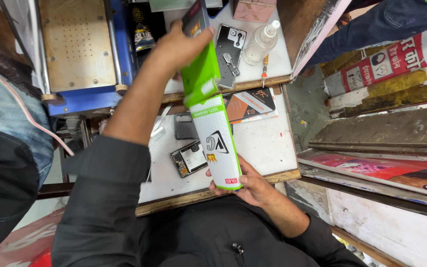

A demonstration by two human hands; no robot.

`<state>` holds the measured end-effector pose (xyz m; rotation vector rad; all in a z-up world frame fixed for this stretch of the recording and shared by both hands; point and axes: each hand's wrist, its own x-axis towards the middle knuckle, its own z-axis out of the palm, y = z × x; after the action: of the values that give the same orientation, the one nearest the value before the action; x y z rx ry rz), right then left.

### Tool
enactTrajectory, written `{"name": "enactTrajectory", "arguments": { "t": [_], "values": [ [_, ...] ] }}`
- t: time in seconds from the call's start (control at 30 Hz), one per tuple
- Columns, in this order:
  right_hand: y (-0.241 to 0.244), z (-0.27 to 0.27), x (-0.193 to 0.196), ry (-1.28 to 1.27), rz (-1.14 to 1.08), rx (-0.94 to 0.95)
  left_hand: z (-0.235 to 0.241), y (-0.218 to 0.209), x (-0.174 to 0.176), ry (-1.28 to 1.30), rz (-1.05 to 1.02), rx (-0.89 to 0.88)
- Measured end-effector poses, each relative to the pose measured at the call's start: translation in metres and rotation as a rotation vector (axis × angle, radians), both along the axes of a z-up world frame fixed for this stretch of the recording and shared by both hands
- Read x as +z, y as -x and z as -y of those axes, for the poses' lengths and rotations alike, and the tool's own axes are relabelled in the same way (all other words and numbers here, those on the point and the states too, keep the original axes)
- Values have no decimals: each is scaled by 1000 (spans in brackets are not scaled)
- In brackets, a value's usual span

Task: The person handles a disassembled smartphone frame, then opens a green box to remove a new screen assembly. The person aligns and fits the new screen into the phone frame and presses along the edges to secure it.

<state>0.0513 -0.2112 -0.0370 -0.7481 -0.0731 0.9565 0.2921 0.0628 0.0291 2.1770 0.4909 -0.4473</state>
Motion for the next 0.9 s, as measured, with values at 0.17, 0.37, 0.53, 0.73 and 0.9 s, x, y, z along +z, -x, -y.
{"name": "enactTrajectory", "arguments": {
  "t": [0.17, 0.37, 0.53, 0.73, 0.9],
  "values": [
    [4, 13, -22, -290, -210, 70, 9, -33, 26, -543, 115, -149],
    [-5, 32, -45, -436, -328, 178, 9, 104, 19, -189, 293, -327],
    [-23, 32, -69, -434, -471, 310, -21, 205, 18, 235, 470, -452],
    [-68, 29, -80, -98, -427, 589, -4, 253, 36, -502, 529, -687],
    [-107, 10, -55, 88, -226, 756, 2, 248, 23, -549, 537, -707]
  ]
}}
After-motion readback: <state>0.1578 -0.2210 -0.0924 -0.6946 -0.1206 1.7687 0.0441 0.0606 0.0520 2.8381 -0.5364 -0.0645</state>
